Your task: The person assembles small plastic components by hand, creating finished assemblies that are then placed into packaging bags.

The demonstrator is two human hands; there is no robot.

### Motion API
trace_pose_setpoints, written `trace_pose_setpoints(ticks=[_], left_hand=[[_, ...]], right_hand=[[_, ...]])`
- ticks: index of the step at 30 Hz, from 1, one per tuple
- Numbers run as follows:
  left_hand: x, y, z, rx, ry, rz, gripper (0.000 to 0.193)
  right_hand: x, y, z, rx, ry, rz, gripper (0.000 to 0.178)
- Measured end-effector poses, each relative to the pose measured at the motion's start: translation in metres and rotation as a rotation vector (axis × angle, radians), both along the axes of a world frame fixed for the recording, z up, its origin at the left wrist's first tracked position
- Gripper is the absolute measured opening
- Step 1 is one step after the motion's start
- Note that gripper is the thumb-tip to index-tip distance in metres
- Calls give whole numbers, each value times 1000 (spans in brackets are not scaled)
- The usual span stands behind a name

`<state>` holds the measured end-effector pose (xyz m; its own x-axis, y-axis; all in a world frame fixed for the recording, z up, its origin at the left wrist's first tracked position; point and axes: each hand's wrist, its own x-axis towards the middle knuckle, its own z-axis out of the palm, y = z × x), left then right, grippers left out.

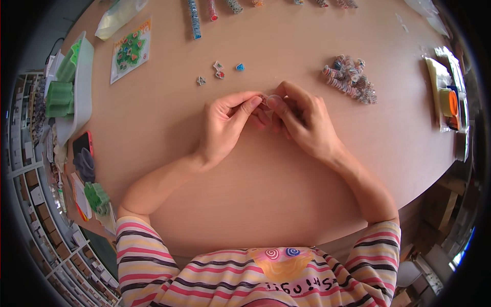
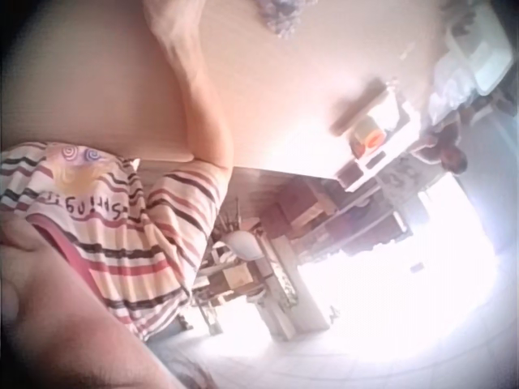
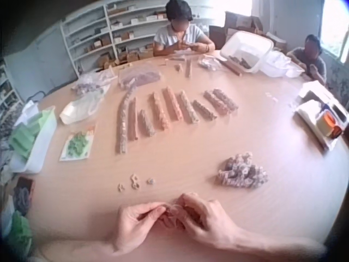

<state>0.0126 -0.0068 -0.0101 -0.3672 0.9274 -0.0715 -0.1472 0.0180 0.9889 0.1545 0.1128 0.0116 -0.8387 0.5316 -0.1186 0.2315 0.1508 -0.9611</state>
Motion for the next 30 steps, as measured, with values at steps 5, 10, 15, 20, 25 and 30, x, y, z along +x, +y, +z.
trace_pose_setpoints(ticks=[5, 10, 15, 20, 25, 30], left_hand=[[4, -1, -4, 46, 71, 45, 24], [4, -1, -4, 1, 25, 63, 24], [6, 0, -5, 3, 56, 71, 23], [7, -2, -7, 23, 89, 87, 23], [7, -1, -4, 1, 74, 75, 23], [8, 0, -3, 16, 110, 86, 24]], right_hand=[[-1, 0, -3, 110, 43, 26, 17], [4, 5, -3, -12, 38, 30, 19], [2, 3, 0, -79, -21, -1, 21], [1, 0, -4, 95, 66, -12, 13], [0, -2, -8, 201, 69, -16, 10], [-1, -2, -9, 236, 73, -5, 11]])
